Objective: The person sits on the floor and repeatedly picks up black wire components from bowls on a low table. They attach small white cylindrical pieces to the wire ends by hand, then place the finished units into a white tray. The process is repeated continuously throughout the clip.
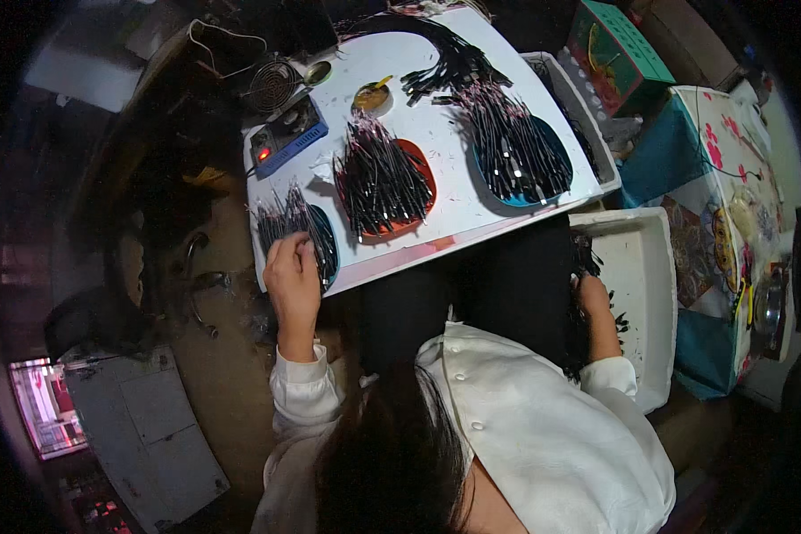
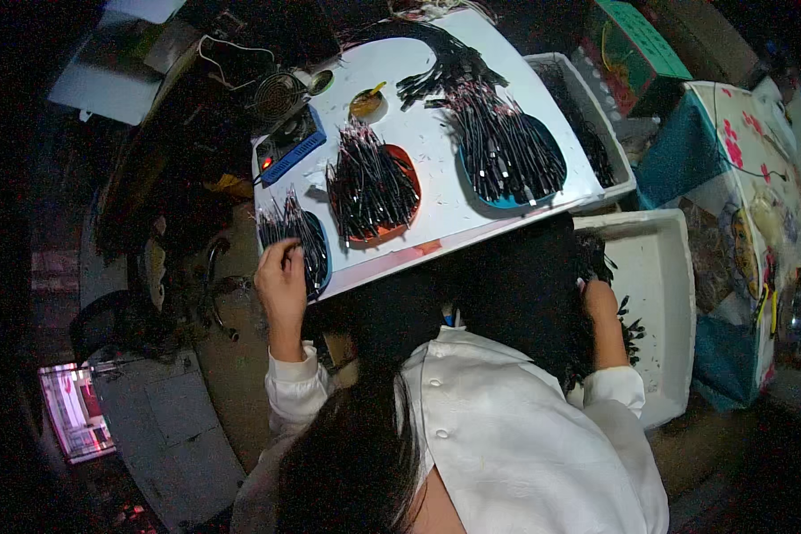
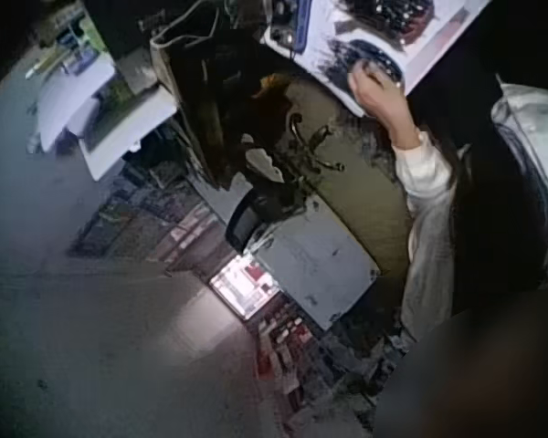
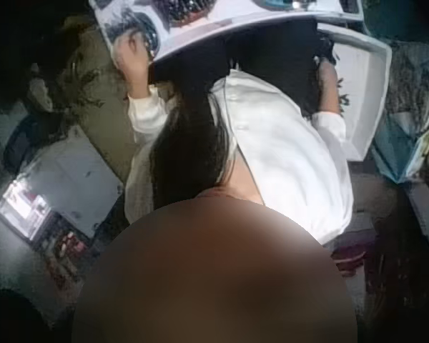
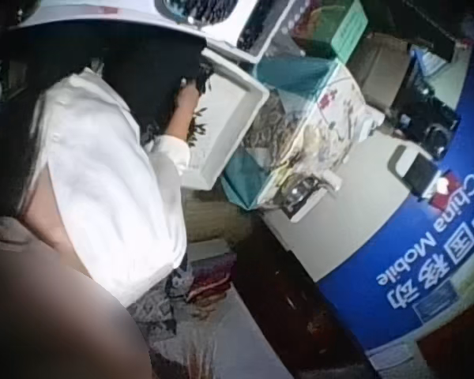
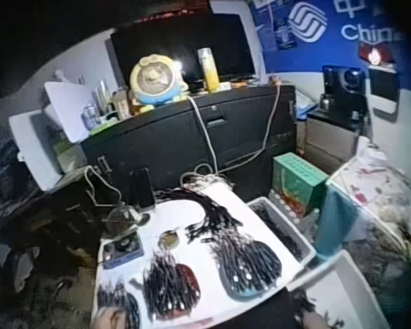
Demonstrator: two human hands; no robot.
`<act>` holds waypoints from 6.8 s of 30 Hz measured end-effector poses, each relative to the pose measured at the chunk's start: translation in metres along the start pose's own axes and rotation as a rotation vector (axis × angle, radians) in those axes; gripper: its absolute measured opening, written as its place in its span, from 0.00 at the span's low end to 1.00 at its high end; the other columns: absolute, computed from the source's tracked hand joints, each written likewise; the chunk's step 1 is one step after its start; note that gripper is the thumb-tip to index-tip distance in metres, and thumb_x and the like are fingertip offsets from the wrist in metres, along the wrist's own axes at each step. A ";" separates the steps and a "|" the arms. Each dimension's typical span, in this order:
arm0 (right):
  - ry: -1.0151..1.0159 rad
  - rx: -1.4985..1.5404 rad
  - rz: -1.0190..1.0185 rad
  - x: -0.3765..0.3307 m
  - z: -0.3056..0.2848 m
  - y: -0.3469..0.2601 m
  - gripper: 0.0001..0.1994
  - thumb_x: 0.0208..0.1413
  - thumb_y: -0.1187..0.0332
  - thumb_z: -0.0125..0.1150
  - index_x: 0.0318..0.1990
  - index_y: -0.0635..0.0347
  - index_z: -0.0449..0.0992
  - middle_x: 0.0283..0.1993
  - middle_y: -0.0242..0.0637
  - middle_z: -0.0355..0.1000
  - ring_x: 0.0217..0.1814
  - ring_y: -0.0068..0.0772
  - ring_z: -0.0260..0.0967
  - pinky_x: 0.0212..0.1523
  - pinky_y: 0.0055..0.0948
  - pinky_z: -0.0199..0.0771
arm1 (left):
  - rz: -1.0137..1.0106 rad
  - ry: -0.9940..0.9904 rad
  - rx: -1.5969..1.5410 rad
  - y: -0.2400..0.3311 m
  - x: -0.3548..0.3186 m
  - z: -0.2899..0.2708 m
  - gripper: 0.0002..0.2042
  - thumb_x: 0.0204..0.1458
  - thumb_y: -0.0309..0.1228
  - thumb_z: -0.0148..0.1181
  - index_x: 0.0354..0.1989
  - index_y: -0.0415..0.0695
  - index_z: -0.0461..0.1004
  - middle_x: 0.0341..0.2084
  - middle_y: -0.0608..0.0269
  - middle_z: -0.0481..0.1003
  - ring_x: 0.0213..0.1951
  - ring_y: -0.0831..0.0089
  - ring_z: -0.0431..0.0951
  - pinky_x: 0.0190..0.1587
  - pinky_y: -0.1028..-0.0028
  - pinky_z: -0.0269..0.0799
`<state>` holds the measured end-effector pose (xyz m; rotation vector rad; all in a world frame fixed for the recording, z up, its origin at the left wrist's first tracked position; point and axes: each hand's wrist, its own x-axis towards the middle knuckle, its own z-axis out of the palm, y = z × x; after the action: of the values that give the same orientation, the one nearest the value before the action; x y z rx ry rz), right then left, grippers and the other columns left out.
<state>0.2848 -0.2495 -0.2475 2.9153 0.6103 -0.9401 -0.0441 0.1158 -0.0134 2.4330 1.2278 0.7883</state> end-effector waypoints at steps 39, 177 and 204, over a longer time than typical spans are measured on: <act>0.538 0.233 -0.914 -0.127 -0.104 -0.323 0.08 0.48 0.65 0.63 0.30 0.57 0.72 0.24 0.40 0.74 0.24 0.45 0.73 0.24 0.40 0.71 | -0.188 0.317 -0.639 -0.035 0.039 0.013 0.06 0.58 0.26 0.54 0.36 0.35 0.68 0.25 0.60 0.74 0.29 0.78 0.72 0.35 0.77 0.69; 0.958 0.098 -0.613 -0.089 -0.171 -0.188 0.14 0.44 0.65 0.68 0.31 0.61 0.70 0.31 0.42 0.70 0.36 0.47 0.70 0.33 0.42 0.72 | -0.407 -0.387 -1.480 0.092 -0.100 0.057 0.06 0.58 0.24 0.55 0.39 0.33 0.74 0.26 0.54 0.77 0.19 0.81 0.67 0.22 0.84 0.61; 0.614 0.725 -1.102 -0.231 -0.086 -0.167 0.07 0.45 0.75 0.64 0.31 0.61 0.71 0.27 0.40 0.70 0.23 0.32 0.70 0.25 0.26 0.70 | -0.279 -0.221 -1.721 0.136 -0.097 0.033 0.08 0.59 0.27 0.55 0.40 0.34 0.74 0.33 0.56 0.78 0.31 0.71 0.79 0.33 0.77 0.74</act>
<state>0.0993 -0.1669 -0.0298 3.3556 2.5367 -0.1572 0.0160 -0.0439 -0.0056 0.8569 0.3308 0.8483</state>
